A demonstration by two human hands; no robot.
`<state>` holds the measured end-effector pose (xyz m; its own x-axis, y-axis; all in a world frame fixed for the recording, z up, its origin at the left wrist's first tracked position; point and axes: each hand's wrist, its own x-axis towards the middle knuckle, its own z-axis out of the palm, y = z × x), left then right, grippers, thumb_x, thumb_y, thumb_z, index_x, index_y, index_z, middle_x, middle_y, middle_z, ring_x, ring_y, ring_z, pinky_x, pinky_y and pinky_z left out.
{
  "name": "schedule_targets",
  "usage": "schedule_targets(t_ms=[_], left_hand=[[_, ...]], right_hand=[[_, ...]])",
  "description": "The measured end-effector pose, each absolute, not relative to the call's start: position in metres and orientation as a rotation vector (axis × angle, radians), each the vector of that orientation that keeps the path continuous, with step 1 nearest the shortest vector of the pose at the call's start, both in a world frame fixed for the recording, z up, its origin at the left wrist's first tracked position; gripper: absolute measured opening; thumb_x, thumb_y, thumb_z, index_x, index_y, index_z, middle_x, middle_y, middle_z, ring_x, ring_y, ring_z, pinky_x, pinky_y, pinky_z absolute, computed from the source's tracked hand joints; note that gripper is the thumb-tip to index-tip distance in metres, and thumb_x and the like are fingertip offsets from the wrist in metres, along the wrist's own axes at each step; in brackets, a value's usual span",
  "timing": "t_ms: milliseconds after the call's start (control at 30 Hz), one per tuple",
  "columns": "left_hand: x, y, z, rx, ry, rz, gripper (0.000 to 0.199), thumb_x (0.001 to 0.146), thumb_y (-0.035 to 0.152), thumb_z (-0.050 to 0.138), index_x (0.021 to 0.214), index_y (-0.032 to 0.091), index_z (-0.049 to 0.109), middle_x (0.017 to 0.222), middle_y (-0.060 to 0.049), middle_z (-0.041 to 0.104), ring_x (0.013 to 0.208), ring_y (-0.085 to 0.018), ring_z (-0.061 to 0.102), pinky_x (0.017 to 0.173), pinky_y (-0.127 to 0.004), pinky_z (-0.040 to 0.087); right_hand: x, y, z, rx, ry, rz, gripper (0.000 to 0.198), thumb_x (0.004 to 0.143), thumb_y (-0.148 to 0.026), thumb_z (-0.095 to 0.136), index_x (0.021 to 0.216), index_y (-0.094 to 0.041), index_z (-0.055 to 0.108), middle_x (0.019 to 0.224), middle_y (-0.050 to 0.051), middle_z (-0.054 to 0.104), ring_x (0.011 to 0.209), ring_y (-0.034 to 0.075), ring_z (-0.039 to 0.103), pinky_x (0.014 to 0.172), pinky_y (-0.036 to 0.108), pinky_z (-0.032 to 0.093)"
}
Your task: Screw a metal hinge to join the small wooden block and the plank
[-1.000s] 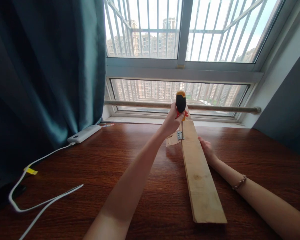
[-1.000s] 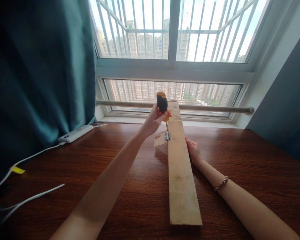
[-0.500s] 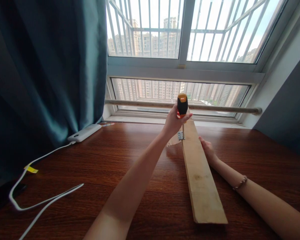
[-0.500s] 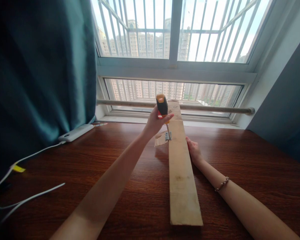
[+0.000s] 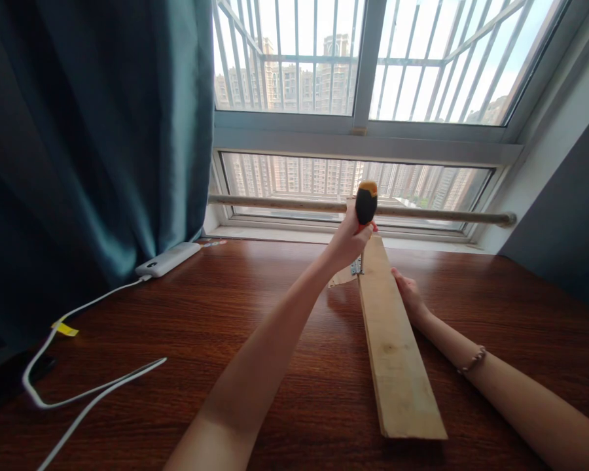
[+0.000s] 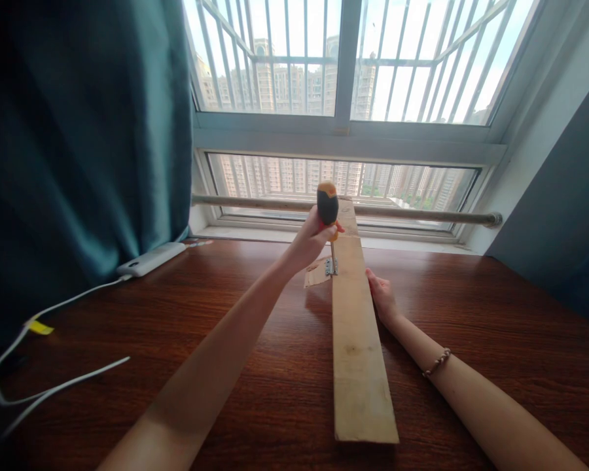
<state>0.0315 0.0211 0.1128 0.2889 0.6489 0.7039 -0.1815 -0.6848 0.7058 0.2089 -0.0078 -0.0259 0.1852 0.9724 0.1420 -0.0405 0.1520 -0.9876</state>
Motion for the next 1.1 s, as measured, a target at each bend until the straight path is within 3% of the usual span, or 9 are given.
schedule_targets(t_ms=[167,367,867,1100], left_hand=[[0.029,0.027,0.117,1.570,0.401,1.601,0.024,0.070,0.021,0.061,0.084,0.020,0.041,0.073,0.003,0.048,0.064,-0.009,0.050,0.064,-0.025,0.042],[0.016,0.041,0.120,1.251,0.413,1.801,0.019,0.074,0.017,0.057,0.085,0.021,0.041,0.071,0.004,0.048,0.063,-0.007,0.052,0.066,-0.023,0.043],[0.029,0.051,0.102,1.361,0.406,1.813,0.021,0.074,0.017,0.058,0.086,0.021,0.041,0.073,0.004,0.048,0.063,-0.008,0.054,0.066,-0.024,0.044],[0.030,0.045,0.102,1.415,0.430,1.816,0.021,0.074,0.022,0.060,0.084,0.021,0.041,0.073,0.003,0.050,0.064,-0.008,0.054,0.068,-0.025,0.044]], right_hand=[[0.209,-0.009,-0.026,-1.093,-1.030,1.089,0.042,0.069,-0.057,0.060,0.068,-0.015,0.065,0.064,0.005,0.067,0.051,0.015,0.057,0.050,0.027,0.046],[0.210,-0.007,-0.028,-1.097,-1.026,1.103,0.042,0.070,-0.056,0.060,0.070,-0.015,0.067,0.063,0.004,0.067,0.051,0.015,0.058,0.050,0.026,0.046],[0.208,-0.009,-0.026,-1.074,-0.977,1.126,0.039,0.067,-0.055,0.064,0.063,-0.016,0.065,0.057,0.003,0.065,0.047,0.014,0.055,0.046,0.025,0.044],[0.210,-0.007,-0.029,-1.061,-1.000,1.124,0.042,0.068,-0.057,0.062,0.071,-0.016,0.066,0.063,0.004,0.067,0.051,0.015,0.057,0.049,0.025,0.046]])
